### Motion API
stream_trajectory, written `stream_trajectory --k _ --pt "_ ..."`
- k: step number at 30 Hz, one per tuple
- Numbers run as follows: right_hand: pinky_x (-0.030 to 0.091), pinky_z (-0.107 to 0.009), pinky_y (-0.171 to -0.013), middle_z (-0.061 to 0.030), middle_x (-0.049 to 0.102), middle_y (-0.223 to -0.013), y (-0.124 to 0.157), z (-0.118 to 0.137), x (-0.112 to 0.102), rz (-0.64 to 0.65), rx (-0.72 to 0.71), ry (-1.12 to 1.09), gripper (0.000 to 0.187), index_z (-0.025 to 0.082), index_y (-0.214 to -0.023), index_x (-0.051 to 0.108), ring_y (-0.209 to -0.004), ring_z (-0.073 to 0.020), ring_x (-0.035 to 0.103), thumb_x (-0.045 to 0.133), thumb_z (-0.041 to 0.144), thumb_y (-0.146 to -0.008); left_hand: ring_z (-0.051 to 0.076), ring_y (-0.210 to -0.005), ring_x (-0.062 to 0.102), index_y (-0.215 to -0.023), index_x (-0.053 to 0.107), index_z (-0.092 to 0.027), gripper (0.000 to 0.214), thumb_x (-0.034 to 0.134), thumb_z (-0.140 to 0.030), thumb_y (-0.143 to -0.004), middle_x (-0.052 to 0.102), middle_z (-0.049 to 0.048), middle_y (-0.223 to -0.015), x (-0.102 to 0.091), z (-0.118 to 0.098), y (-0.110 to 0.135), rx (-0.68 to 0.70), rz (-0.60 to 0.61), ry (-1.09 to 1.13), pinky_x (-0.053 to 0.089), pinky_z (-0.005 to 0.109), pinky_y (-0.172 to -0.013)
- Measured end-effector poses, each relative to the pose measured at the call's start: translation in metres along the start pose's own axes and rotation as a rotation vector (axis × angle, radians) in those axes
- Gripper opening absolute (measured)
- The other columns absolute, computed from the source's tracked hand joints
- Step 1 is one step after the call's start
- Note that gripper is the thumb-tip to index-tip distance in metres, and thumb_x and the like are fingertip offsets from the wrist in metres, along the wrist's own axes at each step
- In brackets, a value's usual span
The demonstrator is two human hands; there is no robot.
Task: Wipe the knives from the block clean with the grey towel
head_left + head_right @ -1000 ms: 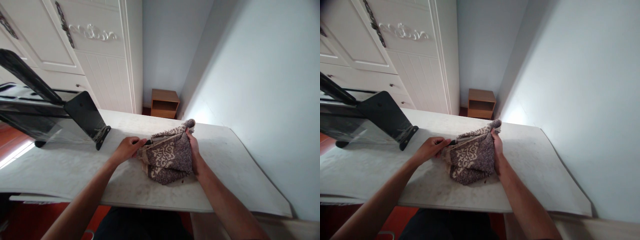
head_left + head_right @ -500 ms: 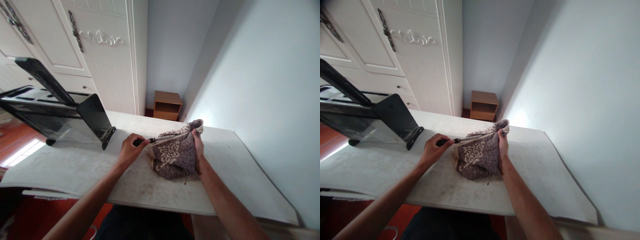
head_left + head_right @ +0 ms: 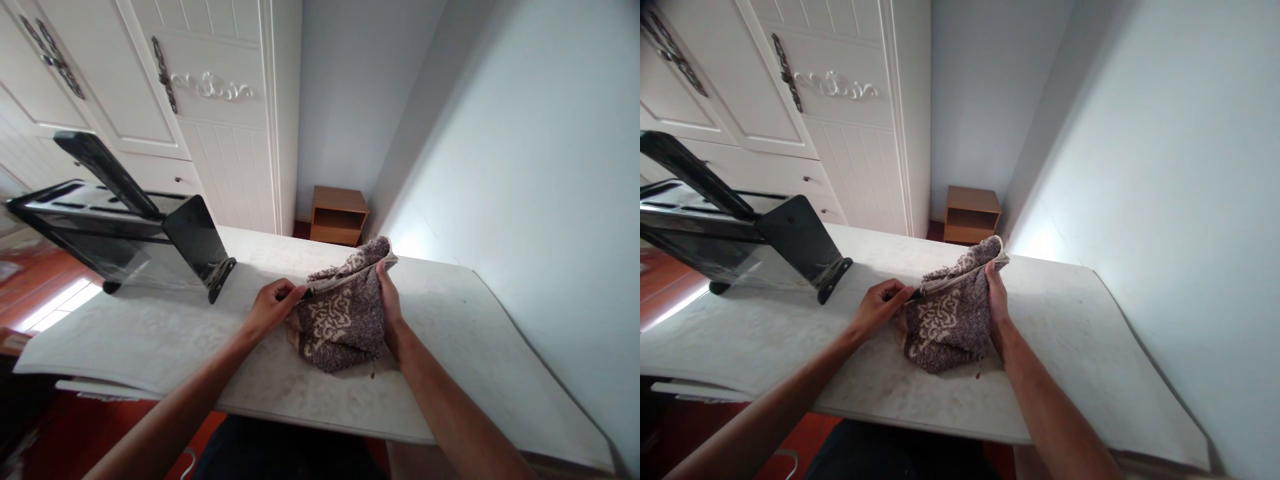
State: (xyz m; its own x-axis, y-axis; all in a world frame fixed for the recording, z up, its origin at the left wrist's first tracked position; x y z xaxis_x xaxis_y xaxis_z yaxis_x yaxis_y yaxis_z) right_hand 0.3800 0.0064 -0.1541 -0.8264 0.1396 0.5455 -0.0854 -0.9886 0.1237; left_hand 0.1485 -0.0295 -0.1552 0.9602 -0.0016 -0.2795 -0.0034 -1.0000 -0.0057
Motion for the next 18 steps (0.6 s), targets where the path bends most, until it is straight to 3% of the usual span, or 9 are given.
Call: stream_trajectory --k 9,18 --pt "0.060 -0.039 -0.081 -0.0008 0.075 -0.102 0.000 0.004 0.002 -0.027 -0.007 -0.006 0.049 0.026 -0.109 0.067 -0.095 -0.0247 0.070 0.079 0.052 -0.070 0.008 -0.049 0.042 -0.072 0.062 -0.016 0.044 0.069 -0.059 -0.072 0.052 -0.0044 -0.055 0.002 0.002 -0.004 -0.031 0.012 0.072 0.028 0.021 -0.046" --pt "0.058 -0.036 -0.076 0.0026 0.073 -0.079 0.012 -0.015 0.018 0.045 0.060 0.065 0.048 0.025 -0.098 0.067 -0.086 -0.0239 0.070 0.083 0.054 -0.063 0.008 -0.048 0.038 -0.064 0.058 -0.016 0.047 0.066 -0.062 -0.072 0.046 -0.0050 -0.049 0.002 -0.006 -0.002 -0.059 0.027 0.092 0.027 0.022 -0.048"
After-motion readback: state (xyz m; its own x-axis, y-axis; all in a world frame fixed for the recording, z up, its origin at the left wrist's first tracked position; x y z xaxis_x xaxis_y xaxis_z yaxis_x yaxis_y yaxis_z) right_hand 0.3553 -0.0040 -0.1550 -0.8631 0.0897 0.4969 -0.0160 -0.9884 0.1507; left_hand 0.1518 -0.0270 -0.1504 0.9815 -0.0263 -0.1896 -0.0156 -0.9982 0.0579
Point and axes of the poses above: each hand's wrist, its own y-axis away from the middle knuckle, its own x-axis out of the palm, z = x × y, the point moved 2 cm from there along -y, towards the middle knuckle
